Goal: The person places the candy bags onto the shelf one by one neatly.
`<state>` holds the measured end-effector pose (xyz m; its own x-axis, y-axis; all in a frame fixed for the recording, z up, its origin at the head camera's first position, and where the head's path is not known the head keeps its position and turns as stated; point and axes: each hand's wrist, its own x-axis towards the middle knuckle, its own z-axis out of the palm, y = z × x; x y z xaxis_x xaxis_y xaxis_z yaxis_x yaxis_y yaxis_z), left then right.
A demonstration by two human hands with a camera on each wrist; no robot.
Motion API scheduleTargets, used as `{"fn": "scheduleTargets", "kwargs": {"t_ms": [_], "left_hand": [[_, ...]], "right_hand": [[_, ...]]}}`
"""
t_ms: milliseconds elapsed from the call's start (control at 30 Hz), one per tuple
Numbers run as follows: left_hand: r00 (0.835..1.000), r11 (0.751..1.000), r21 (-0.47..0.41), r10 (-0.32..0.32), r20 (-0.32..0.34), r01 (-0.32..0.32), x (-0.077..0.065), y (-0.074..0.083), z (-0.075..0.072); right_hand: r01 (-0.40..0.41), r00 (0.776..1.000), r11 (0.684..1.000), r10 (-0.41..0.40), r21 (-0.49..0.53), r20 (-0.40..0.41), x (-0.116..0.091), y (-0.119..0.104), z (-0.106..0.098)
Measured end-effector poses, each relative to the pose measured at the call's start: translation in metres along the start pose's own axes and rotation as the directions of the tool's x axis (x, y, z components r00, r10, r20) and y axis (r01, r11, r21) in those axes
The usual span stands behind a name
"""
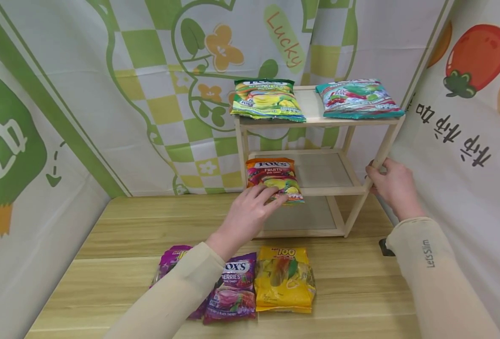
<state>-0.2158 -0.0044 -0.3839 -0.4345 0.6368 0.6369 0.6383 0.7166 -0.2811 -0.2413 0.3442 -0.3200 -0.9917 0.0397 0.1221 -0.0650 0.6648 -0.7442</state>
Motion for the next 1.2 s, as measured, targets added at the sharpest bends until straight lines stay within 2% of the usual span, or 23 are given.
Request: {"fn": "scheduleTargets", "kwargs": {"t_ms": [800, 1200], "left_hand": [[1.000, 1.000, -0.001, -0.010, 0.022, 0.010, 0.0059, -0.0060, 0.0064], [0.999, 0.999, 0.048, -0.015, 0.049, 0.013, 0.0095, -0.0066, 0.0067]], "right_hand": [[-0.004, 1.000, 1.000, 0.004, 0.003, -0.019, 0.0016, 0.0025, 0.0018], [-0.012, 1.000, 1.000, 0.012, 0.004, -0.016, 0.0010, -0.0001, 0.0023]]}}
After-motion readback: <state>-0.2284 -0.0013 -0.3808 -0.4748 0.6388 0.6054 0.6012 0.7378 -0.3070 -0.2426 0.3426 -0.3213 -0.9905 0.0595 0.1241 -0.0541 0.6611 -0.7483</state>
